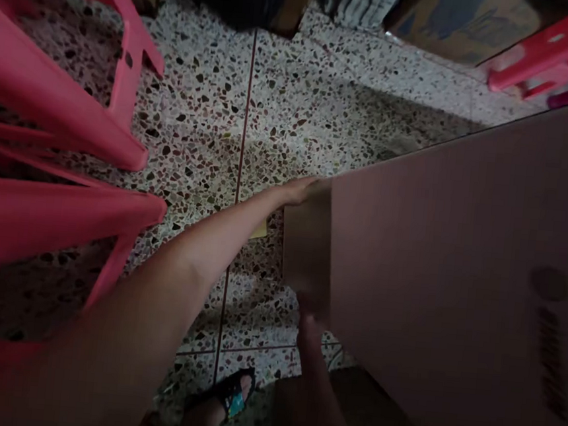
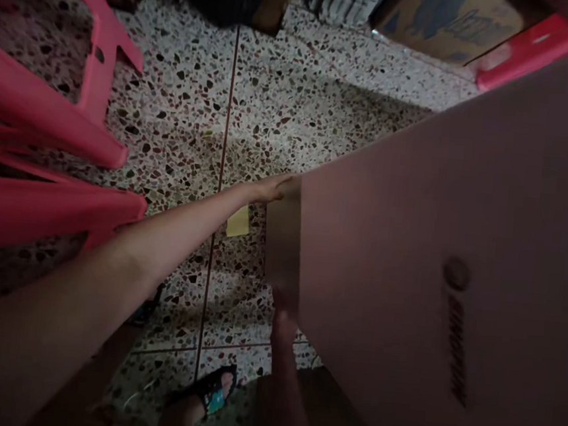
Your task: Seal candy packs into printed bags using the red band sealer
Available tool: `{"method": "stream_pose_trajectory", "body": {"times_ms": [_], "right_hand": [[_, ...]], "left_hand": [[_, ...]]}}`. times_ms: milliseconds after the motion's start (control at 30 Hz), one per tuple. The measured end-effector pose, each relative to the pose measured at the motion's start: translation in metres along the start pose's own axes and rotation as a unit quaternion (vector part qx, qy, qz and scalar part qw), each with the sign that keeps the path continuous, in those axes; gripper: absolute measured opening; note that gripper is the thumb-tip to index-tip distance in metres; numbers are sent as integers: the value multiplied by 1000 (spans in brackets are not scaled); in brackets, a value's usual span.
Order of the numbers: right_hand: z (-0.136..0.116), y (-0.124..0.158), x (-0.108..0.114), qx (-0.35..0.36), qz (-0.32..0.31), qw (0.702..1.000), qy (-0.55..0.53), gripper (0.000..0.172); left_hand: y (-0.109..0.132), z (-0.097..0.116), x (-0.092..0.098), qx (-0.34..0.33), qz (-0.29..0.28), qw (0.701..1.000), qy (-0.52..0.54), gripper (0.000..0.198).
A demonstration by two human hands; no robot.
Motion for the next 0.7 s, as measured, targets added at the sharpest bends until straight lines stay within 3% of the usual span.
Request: {"method": "stream_pose_trajectory", "body": {"times_ms": [133, 233, 367, 467, 600, 700], "right_hand": [[-13, 0, 7, -17, -30, 999, 13, 77], [-22, 5, 3, -16, 8, 1000, -1, 77], [-22, 19, -2, 7, 59, 998, -31, 69], [-19, 27, -2, 7, 101, 994, -38, 72], [-12, 24, 0, 5, 134, 990, -36, 79], [-6, 20, -1, 34, 154, 987, -29, 80]], "left_hand": [[-3, 3, 6, -17, -41, 999, -29, 68], [5, 10, 16, -15, -69, 997, -22, 70], [11, 31, 27, 24, -122, 986, 107, 64], [10, 45, 28, 10, -141, 970, 197, 61], [6, 48, 21, -19, -131, 965, 226, 54], [5, 44, 17, -24, -87, 979, 185, 53]]}}
Point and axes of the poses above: each hand's wrist, its own y-axis away from the middle knuckle, its own x-axis out of the back of the hand, z = x × y, the point moved 1 cm from there along -y, towards the middle knuckle, and after that the axes turned 4 degrees about -y, right-handed, at the moved point
